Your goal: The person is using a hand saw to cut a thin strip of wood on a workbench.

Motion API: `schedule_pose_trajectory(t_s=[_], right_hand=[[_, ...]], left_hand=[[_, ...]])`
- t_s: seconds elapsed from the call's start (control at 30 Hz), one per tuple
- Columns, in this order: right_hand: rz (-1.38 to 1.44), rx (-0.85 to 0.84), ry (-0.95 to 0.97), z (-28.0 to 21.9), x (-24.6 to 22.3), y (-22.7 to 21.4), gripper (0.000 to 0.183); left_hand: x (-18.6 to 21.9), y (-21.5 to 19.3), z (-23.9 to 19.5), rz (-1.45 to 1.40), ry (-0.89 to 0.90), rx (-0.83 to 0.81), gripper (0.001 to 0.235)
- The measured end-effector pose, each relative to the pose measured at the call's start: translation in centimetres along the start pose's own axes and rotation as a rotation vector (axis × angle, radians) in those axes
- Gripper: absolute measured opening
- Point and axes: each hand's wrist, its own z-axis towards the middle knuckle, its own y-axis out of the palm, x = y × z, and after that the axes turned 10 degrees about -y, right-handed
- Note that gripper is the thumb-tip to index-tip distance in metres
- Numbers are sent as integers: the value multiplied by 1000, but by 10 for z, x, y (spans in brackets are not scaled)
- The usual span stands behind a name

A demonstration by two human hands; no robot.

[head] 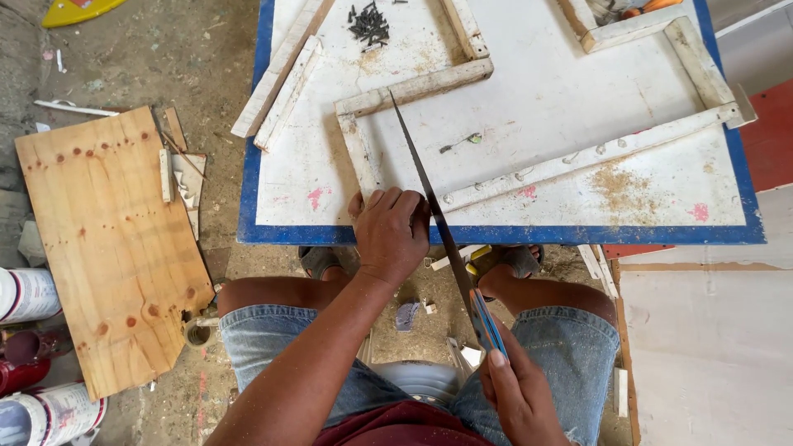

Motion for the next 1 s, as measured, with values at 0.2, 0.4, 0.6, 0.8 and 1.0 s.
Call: schedule_pose_trajectory(t_s=[0.2, 0.4, 0.6, 0.8, 1.0], right_hand=[[36, -40, -67, 17, -9, 8, 62], [-206, -96, -227, 78, -30, 35, 61], [-276, -65, -114, 18, -33, 17, 61], [-262, -80, -139, 63, -32, 31, 61], [-211, -77, -382, 69, -31, 34, 55]], left_hand=[[-2, 4, -2, -12, -12, 0, 7], [17, -16, 10, -49, 8, 77, 16], [1, 1, 0, -50, -19, 23, 11], [8, -7, 5, -41, -36, 28, 10], [4, -4, 3, -67, -33, 31, 12]])
